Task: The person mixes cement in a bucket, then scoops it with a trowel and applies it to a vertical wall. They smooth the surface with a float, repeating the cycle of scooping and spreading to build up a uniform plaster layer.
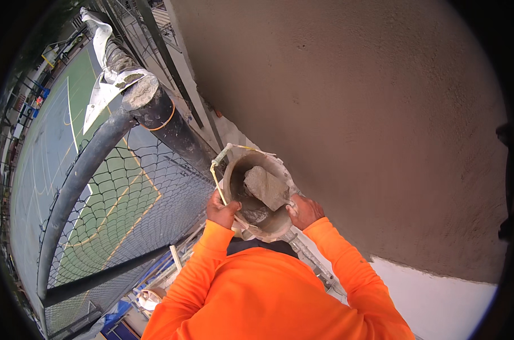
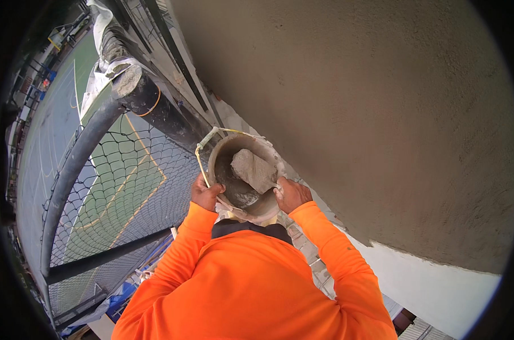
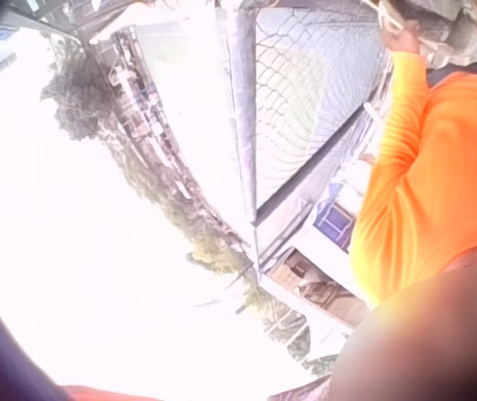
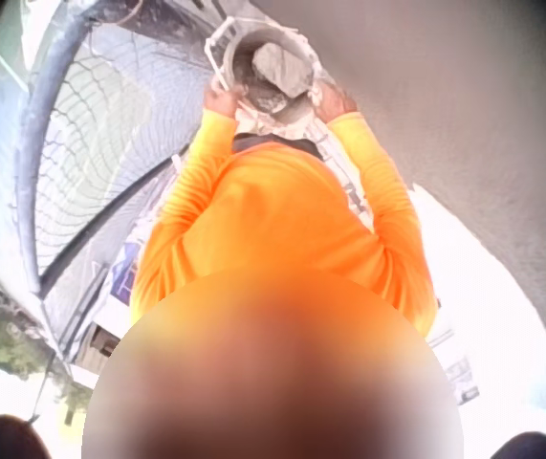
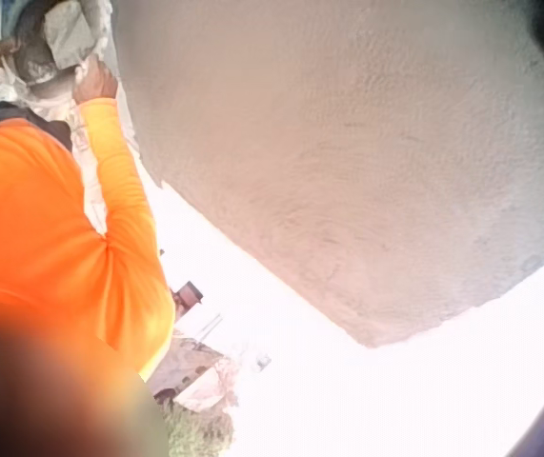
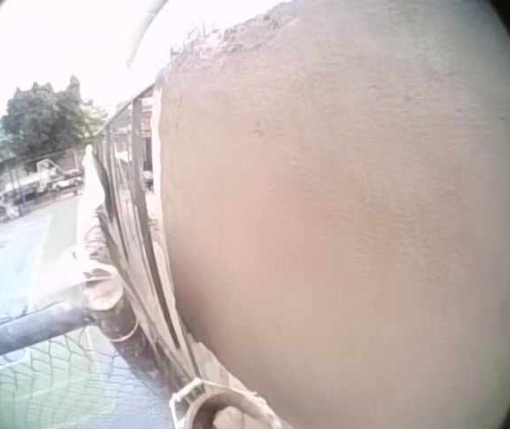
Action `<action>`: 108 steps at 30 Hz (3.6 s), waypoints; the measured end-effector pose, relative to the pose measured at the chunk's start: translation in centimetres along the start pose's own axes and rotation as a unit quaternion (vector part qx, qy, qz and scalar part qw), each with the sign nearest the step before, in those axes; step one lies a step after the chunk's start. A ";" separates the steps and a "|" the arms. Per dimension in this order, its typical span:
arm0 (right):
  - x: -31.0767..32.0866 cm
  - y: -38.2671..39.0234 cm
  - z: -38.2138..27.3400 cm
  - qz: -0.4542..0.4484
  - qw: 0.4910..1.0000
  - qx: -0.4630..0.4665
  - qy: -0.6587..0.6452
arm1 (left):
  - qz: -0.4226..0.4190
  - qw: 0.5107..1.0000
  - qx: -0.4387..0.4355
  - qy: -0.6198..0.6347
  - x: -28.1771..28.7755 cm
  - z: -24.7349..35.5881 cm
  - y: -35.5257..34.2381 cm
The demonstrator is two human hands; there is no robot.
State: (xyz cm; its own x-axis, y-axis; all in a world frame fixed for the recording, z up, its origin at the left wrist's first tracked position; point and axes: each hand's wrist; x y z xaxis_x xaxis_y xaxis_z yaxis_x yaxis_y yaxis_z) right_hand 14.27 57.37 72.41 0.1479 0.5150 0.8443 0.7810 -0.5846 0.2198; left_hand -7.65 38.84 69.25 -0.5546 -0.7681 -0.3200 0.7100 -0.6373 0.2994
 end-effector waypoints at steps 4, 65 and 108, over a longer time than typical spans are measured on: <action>6.5 -2.5 -3.5 0.014 0.997 0.026 0.074 | 0.045 0.999 0.030 -0.002 1.4 -1.6 -0.5; 9.6 -3.4 -5.4 0.087 0.990 0.039 0.109 | 0.067 0.997 0.032 -0.034 3.5 -2.1 -1.7; -3.9 2.1 2.3 -0.012 0.991 0.035 0.130 | 0.002 0.998 -0.023 -0.060 -2.2 -0.5 4.7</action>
State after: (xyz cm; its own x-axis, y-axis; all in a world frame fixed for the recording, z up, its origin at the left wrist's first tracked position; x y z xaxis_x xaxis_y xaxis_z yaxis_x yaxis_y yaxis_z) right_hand 16.77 55.57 68.50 -0.0265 0.3439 0.9386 0.8240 -0.5241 0.2153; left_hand -2.91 37.58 70.95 -0.5975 -0.7745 -0.2075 0.7301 -0.6325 0.2585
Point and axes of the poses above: each hand's wrist, its own y-axis away from the middle knuckle, its own x-axis out of the back of the hand, z = x × y, and after that the axes turned 2 degrees about -x, right-handed
